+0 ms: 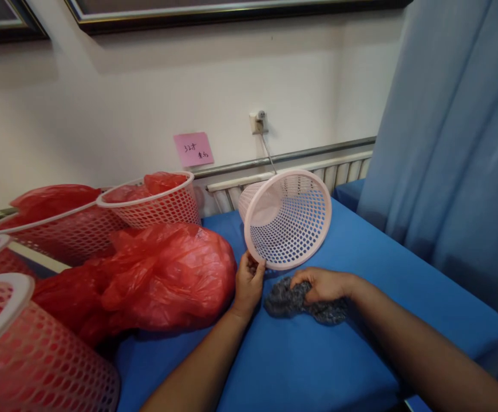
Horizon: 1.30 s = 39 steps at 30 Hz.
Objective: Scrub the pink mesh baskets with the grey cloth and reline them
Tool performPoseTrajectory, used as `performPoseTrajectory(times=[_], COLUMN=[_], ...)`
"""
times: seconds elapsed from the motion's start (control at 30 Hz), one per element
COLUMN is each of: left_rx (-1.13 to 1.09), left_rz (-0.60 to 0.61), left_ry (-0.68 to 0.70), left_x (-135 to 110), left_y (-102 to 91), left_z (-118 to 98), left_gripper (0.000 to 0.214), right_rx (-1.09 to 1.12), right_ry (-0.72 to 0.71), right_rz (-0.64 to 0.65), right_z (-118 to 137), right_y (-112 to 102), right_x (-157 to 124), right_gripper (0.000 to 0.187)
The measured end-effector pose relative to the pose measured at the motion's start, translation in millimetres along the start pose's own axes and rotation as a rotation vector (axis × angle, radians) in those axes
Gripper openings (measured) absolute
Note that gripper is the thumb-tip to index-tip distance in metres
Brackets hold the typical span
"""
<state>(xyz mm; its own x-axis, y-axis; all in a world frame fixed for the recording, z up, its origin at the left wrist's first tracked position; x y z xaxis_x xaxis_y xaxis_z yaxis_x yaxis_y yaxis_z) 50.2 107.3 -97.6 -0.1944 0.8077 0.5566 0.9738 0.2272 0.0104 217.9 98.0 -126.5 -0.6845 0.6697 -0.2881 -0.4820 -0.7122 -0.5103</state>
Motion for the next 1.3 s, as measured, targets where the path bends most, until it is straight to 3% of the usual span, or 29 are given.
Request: performPoseTrajectory(times=[0.03, 0.1, 0.23, 0.43, 0.57, 0.77, 1.0, 1.07, 1.13, 1.3], left_rx=[-0.005, -0.029, -0.107, -0.181, -0.299, -0.408, -0.408, -0.393, -0.364, -0.221], left_rz=[-0.014, -0.050, -0.158, -0.290, -0.341, -0.369, -0.360, -0.328, -0.284, -0.084], left_ry=[-0.003, -0.005, 0.006, 0.107, 0.086, -0.105, -0.232, -0.248, -0.249, -0.285], left_x=[0.0, 0.4, 4.0, 30.0, 60.2, 109.2, 149.7, 143.7, 122.7, 16.9], left_y=[-1.4, -3.1, -6.0, -5.0, 5.9, 19.8, 10.0, 7.5, 4.7, -1.7], left_z=[-0.4, -3.2, -20.4, -75.8, -97.1, -90.1, -74.3, -73.8, -73.7, -54.8], left_gripper=[0.042, 0.044, 0.049, 0.041, 0.043, 0.027, 0.018, 0.017, 0.018, 0.029], right_rx=[0.027, 0.022, -0.094, -0.322, -0.429, -0.428, -0.200, -0.143, -0.087, -0.018], right_ry=[0.031, 0.076, 0.064, 0.216, 0.212, 0.100, 0.049, 0.049, 0.024, -0.057], right_rz=[0.065, 0.066, -0.150, -0.501, -0.591, -0.663, -0.672, -0.675, -0.677, -0.775], right_z=[-4.2, -11.7, -15.4, -35.1, -34.9, -24.1, -33.3, -38.7, -40.9, -34.6], right_y=[3.0, -3.1, -30.8, -61.3, -65.1, -69.5, -74.4, -76.3, -78.0, -83.3], right_x=[-1.1, -3.4, -7.6, -5.9, -7.2, -14.2, -8.7, -7.6, -8.6, -23.6], right_gripper=[0.040, 0.044, 0.046, 0.057, 0.057, 0.051, 0.038, 0.037, 0.035, 0.027])
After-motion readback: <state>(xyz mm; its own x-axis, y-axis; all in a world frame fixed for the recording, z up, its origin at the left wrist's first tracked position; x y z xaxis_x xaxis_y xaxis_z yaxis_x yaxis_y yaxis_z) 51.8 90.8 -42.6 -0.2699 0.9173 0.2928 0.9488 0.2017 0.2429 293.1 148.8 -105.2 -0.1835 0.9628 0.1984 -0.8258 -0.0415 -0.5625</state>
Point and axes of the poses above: each hand's wrist, its own x-axis towards the middle knuckle, its own y-axis out of the palm, z = x × y, the point moved 10 cm from there along x, towards the middle knuckle, and after that the axes turned 13 degrees about y, right-handed, at the moved point
